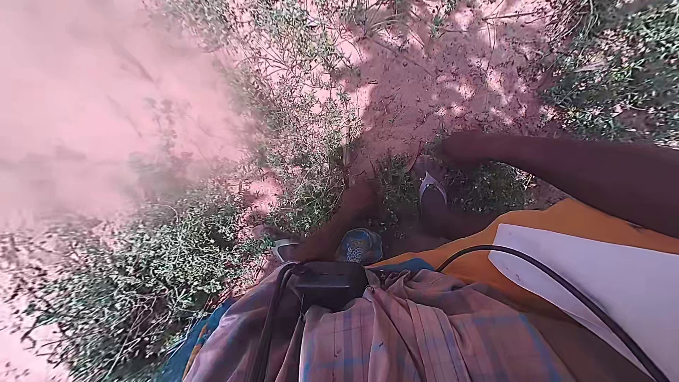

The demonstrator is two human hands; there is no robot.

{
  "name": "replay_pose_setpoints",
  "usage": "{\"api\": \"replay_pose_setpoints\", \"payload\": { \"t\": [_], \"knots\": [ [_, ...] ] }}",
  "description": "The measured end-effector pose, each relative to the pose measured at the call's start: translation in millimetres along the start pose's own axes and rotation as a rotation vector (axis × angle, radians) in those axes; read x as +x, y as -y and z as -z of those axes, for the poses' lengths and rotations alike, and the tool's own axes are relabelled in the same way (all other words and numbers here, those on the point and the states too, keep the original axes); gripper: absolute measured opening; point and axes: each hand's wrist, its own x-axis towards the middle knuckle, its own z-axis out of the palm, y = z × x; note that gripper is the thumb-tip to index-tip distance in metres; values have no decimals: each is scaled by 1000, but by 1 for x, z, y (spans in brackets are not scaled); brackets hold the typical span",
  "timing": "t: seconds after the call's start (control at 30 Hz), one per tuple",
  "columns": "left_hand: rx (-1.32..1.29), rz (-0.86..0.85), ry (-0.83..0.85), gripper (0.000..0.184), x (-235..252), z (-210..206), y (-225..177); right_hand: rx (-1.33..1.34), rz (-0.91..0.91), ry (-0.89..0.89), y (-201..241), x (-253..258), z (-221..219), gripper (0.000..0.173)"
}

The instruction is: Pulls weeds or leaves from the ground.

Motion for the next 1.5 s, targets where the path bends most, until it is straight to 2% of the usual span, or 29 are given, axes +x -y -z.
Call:
{"api": "replay_pose_setpoints", "payload": {
  "t": [0.07,0.13,0.2,0.27,0.3,0.4,0.47,0.53,0.63,0.8,0.87,0.97,1.03,1.13,1.27,1.33,1.37,1.5],
  "knots": [
    [4,-121,66,38,-34,-11,-8,-12,14,-10,1,3,-2,30],
    [85,-310,124,43,-47,-31,2,-52,30,-14,3,5,-2,30],
    [162,-555,-36,40,-35,-60,24,-98,48,-33,5,3,-1,27],
    [218,-458,180,37,-44,-39,-8,-51,62,-69,5,-3,2,27],
    [209,-492,188,37,-44,-35,-18,-24,71,-81,4,-5,1,29],
    [174,-792,11,33,-21,-36,-28,2,35,-76,0,-7,0,33],
    [209,-863,-15,32,4,-36,-37,5,1,-38,-1,-6,-1,34],
    [287,-815,32,33,28,-39,-39,19,-19,0,-2,-5,-3,33],
    [346,-637,18,44,66,-53,-9,13,-27,47,-5,-1,-9,34],
    [240,-411,-199,47,54,-43,32,-23,-43,71,-8,-1,-13,33],
    [184,-345,-288,35,53,-42,56,-27,-52,54,-8,-2,-9,34],
    [204,-289,-295,35,39,-38,68,2,-38,-13,-11,-4,-9,31],
    [218,-321,-317,32,33,-38,64,1,-35,-28,-13,-4,-11,30],
    [312,-591,-400,24,21,-41,41,-10,1,-45,-16,-2,-14,29],
    [313,-914,-224,23,9,-54,-2,-5,31,-57,-18,1,-16,30],
    [312,-838,-24,35,20,-57,-16,7,40,-60,-21,1,-17,30],
    [322,-762,20,38,27,-59,-20,18,36,-54,-22,1,-19,29],
    [226,-522,-23,62,61,-64,-7,36,-45,23,-25,1,-25,35]
  ]
}}
